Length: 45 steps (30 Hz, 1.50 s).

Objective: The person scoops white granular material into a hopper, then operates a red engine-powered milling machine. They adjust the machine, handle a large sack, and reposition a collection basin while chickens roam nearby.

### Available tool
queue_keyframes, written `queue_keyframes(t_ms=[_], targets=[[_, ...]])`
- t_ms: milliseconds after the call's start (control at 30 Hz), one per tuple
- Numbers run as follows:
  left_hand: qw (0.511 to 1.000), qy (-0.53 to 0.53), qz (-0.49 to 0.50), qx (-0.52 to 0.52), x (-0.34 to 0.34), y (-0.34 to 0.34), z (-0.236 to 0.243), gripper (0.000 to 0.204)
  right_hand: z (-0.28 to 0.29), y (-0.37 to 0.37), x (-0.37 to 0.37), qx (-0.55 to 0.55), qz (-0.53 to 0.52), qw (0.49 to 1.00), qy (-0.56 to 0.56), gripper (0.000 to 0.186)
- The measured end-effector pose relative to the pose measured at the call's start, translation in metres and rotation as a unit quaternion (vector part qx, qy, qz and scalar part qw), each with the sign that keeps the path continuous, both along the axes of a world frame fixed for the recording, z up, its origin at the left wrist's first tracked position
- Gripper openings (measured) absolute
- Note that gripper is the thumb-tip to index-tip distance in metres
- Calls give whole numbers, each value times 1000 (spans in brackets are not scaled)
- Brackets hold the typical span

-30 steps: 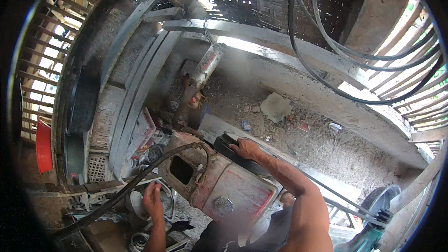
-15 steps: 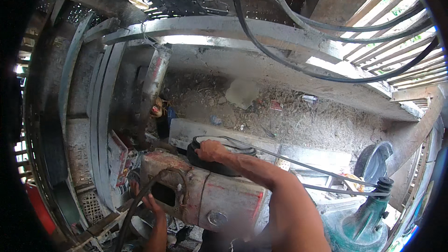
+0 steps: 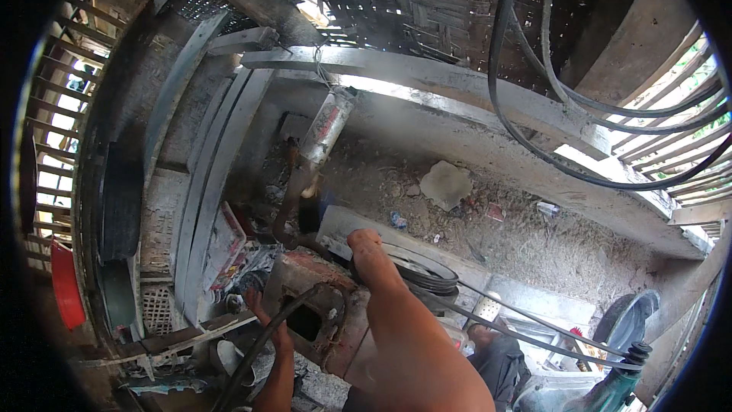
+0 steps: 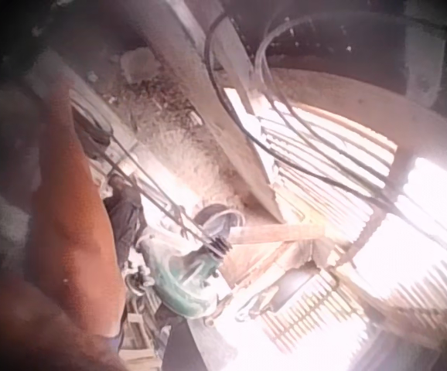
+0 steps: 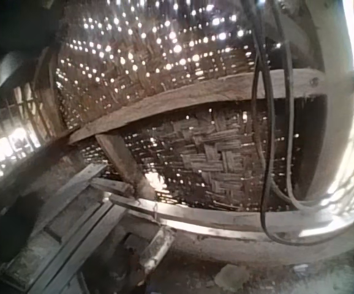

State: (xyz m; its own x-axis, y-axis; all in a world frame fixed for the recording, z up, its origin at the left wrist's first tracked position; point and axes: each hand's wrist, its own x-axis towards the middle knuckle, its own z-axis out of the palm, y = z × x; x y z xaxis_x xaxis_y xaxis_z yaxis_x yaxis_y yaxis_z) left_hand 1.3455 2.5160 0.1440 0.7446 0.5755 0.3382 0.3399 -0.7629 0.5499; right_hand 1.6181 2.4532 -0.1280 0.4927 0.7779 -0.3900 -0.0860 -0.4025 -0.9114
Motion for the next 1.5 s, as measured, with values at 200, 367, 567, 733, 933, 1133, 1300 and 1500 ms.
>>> queue_keyframes(t_ms=[200, 367, 567, 733, 933, 1133, 1300, 1500], targets=[[999, 16, -11, -27, -7, 2, -9, 78, 76, -124, 102, -206, 165, 959, -101, 64], [984, 90, 69, -136, -6, -16, 1, 77, 211, -328, 123, -198, -24, 958, -204, 52], [996, 7, -75, -41, -11, 3, -8, 75, 306, -388, -49, -216, -489, 783, -318, 33], [983, -31, -163, -81, -17, 25, -17, 81, 328, -362, -264, -120, -658, 648, -365, 36], [969, -5, -230, -89, -49, 2, 14, 46, 341, -359, -522, -246, -781, 573, -18, 13], [892, 27, -393, -222, -125, -70, 67, 11, 354, -348, -626, -415, -768, 476, -108, 20], [785, 77, -450, -419, -161, -154, 142, 21, 373, -280, -565, -82, -834, 541, -75, 34], [670, -27, -715, -198, -172, -189, 165, 48, 391, -184, -497, 412, -671, 568, 241, 63]])
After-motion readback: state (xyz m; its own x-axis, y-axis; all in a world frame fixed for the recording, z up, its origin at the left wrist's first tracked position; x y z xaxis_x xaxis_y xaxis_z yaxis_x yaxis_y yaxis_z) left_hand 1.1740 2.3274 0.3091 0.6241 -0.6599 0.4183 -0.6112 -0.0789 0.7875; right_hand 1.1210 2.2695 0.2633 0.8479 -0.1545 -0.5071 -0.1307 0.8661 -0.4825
